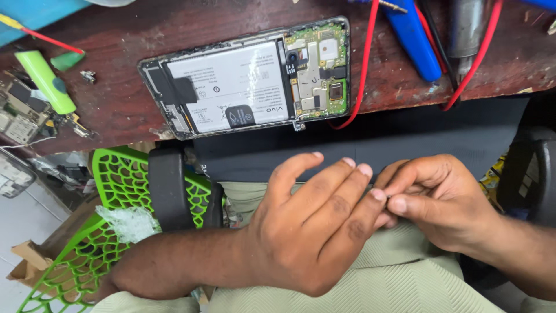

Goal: The person works on a disassembled smartphone at a repair bench. They remove a small component from the phone, then apply flux to the component and use a soldering iron to rework its contacts. The phone remains open on the bench throughout.

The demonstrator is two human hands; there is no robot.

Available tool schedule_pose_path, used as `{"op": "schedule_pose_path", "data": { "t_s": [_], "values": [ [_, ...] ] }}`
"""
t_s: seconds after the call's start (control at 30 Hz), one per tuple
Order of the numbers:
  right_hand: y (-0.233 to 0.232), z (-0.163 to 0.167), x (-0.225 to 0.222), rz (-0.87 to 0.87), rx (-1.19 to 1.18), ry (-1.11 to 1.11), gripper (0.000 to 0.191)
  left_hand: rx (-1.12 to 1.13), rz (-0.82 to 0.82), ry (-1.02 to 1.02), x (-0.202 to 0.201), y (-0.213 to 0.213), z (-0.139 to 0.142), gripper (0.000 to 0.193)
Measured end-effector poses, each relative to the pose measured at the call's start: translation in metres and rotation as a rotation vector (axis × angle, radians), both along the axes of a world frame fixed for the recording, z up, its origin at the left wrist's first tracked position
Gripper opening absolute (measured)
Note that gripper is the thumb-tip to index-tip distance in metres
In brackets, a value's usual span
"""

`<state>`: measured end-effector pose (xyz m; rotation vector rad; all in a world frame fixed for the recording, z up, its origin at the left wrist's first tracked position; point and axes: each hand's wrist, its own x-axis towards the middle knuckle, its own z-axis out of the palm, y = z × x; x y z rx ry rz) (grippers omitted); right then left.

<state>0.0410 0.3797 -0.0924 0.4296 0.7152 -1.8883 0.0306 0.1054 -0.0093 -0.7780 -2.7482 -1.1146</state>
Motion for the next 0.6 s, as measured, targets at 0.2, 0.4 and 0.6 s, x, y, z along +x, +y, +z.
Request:
{"op": "schedule_pose_path", "data": {
  "t_s": [0.2, 0.4, 0.6],
  "values": [
    [-0.001, 0.007, -0.014, 0.158, 0.1, 0.295, 0.017, 0.213, 0.03, -0.116, 0.0, 0.002, -0.001, 0.03],
    [-0.002, 0.015, -0.025, 0.295, 0.266, 0.641, 0.015, 0.369, 0.131, -0.232, 0.004, 0.011, -0.002, 0.025],
    [-0.003, 0.014, -0.022, 0.282, 0.214, 0.636, 0.015, 0.402, 0.109, -0.194, 0.002, 0.012, -0.004, 0.026]
  ]
}}
